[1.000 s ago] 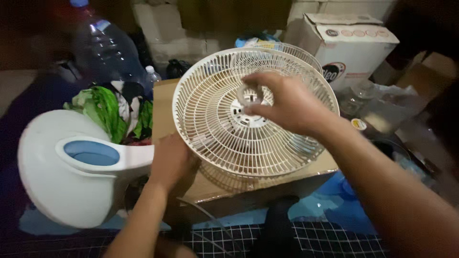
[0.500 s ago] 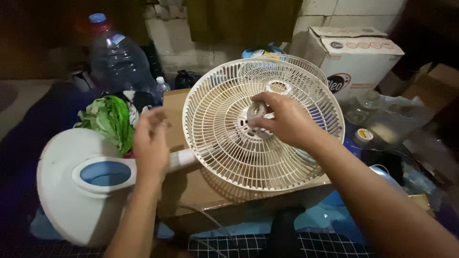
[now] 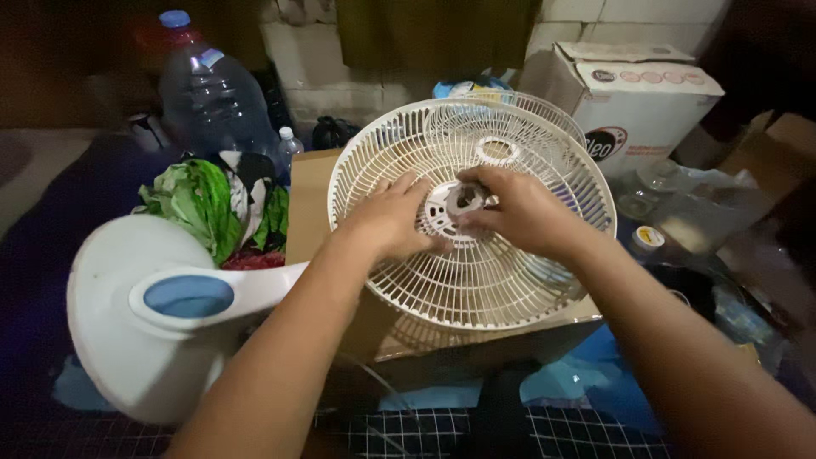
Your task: The person assembles a table fan by attaching the front grille to the base, then mounting the blue fan blade onto the motor shaft and securing it with a nut. The person handles the fan base, grille, blade, and nut by hand.
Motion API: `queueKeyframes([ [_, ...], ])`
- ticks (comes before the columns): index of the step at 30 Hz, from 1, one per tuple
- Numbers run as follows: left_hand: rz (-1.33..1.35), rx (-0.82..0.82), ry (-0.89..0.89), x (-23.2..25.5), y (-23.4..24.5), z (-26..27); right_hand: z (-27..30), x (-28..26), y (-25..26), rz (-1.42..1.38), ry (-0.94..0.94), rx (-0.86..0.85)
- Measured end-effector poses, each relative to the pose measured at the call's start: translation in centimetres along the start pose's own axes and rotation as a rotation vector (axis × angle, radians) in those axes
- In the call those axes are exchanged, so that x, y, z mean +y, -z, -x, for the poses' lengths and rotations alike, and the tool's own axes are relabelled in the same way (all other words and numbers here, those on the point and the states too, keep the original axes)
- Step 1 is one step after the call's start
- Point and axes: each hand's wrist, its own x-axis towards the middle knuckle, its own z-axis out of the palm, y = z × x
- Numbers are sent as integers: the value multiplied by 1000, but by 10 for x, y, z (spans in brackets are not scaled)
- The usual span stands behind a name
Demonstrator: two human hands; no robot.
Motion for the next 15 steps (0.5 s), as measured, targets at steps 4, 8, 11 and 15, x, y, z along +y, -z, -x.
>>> queueKeyframes([
  [4,48,-24,81,-2,-5,-8,-6,-9,7,55,-87,-97],
  [8,126,-14,108,-2,-7,-10,-10,-9,7,182,-28,-94],
  [11,162,-13,79,-6,-9,-13,-14,0,5,89,-19,-47],
  [15,138,-27,27,-13,-13,-19,-17,14,8,-68,-18,-54],
])
